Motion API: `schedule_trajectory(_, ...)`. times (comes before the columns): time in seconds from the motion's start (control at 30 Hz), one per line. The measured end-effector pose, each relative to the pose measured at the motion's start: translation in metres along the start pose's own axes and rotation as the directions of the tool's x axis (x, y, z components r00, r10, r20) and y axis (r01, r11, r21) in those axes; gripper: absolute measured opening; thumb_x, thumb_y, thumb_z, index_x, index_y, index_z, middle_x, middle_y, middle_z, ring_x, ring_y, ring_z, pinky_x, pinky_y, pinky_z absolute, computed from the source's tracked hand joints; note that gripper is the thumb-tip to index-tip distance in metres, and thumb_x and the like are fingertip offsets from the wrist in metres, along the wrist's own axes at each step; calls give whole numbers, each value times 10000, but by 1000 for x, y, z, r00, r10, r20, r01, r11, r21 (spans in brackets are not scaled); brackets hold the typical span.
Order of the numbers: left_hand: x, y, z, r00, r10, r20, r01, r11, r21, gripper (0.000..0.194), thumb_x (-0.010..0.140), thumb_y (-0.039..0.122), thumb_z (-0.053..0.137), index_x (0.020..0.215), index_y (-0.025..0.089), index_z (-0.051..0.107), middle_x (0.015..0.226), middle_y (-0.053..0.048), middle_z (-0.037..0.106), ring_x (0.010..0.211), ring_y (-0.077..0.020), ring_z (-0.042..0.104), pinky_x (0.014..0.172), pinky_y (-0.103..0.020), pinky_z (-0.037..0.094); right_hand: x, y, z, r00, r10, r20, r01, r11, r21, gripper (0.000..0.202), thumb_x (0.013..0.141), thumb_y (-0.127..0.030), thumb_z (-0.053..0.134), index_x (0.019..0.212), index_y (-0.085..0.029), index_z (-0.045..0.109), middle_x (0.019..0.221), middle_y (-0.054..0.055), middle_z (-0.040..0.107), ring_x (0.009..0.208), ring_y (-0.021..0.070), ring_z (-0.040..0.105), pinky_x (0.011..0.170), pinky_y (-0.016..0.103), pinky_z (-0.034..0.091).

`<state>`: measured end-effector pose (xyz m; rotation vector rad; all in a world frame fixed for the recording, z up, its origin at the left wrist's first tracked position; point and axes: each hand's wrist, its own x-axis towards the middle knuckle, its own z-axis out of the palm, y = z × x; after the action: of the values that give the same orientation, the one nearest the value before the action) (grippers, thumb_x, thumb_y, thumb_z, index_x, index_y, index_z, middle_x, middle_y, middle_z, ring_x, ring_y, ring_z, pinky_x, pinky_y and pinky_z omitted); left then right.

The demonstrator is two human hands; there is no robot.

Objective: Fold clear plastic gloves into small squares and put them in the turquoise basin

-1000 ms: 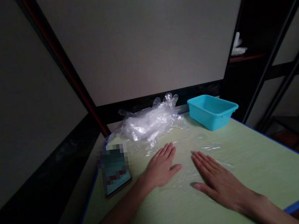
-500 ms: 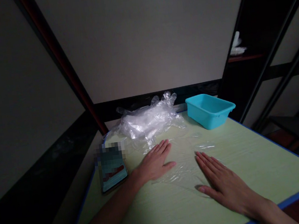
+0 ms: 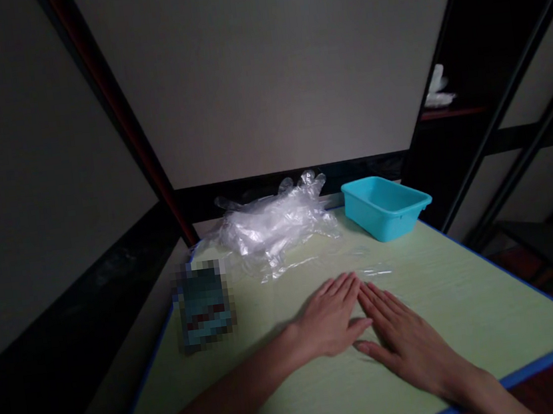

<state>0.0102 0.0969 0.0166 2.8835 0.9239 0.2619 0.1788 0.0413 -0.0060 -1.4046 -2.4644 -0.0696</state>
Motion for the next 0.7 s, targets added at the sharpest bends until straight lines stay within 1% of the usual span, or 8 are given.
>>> schedule_trajectory(0.07,-5,-9,1,1000,-5,4,5,1000,20,617,876,482,214,1349,91,150,1420,-106,160,1304,-191,103,1053,-327,117,0,-1,-2,1000,-4,11,4,1000,1,730,818,-522,384,1375,-146,99,1407,114,169,1271,271,191,1008,442,281)
schedule_trajectory(0.13,-12,-22,-2,1000,-26,12,25,999,38,617,876,486,218,1351,99,146,1423,-101,149,1305,-187,93,1051,-322,116,0,-1,-3,1000,2,17,-2,1000,-5,727,820,-522,382,1376,-149,99,1406,117,171,1270,273,192,1007,438,283)
schedule_trajectory(0.27,-30,-54,-12,992,-128,14,126,989,78,607,869,496,247,1349,131,172,1421,-93,159,1301,-183,123,1044,-318,134,-1,-2,-4,1000,17,4,-17,1000,9,732,817,-528,383,1377,-160,90,1408,112,171,1269,276,196,1005,438,285)
schedule_trajectory(0.33,-39,-70,-13,985,-175,-9,175,980,92,601,865,492,269,1346,143,183,1416,-93,180,1297,-184,147,1041,-322,144,-1,-1,-4,1000,18,11,-18,1000,11,732,817,-531,381,1377,-154,97,1409,112,168,1271,275,191,1010,436,276)
schedule_trajectory(0.4,-44,-81,-13,979,-201,-25,203,974,100,605,859,490,287,1342,136,200,1410,-103,198,1293,-188,162,1040,-325,151,0,-1,-4,999,22,32,-22,1000,1,733,819,-537,370,1377,-144,103,1411,114,157,1273,269,182,1018,430,264)
schedule_trajectory(0.5,-46,-87,-11,979,-199,-43,202,974,106,615,857,489,296,1339,115,209,1407,-114,204,1294,-187,159,1041,-320,147,0,-1,-4,997,28,69,-26,999,-27,738,823,-547,345,1376,-124,100,1414,118,133,1279,257,162,1026,419,250)
schedule_trajectory(0.6,-45,-85,-11,981,-189,-44,192,976,100,614,861,486,289,1336,104,214,1406,-119,205,1297,-184,145,1041,-312,139,0,0,-4,996,33,84,-29,999,-46,743,825,-551,334,1375,-113,94,1415,123,123,1283,252,149,1028,417,245)
schedule_trajectory(0.7,-45,-82,-11,980,-196,-46,199,977,81,607,857,487,298,1332,116,224,1405,-116,211,1297,-185,143,1041,-317,136,0,0,-4,997,27,72,-24,999,-43,738,822,-545,349,1377,-132,90,1416,117,130,1279,256,164,1023,423,256)
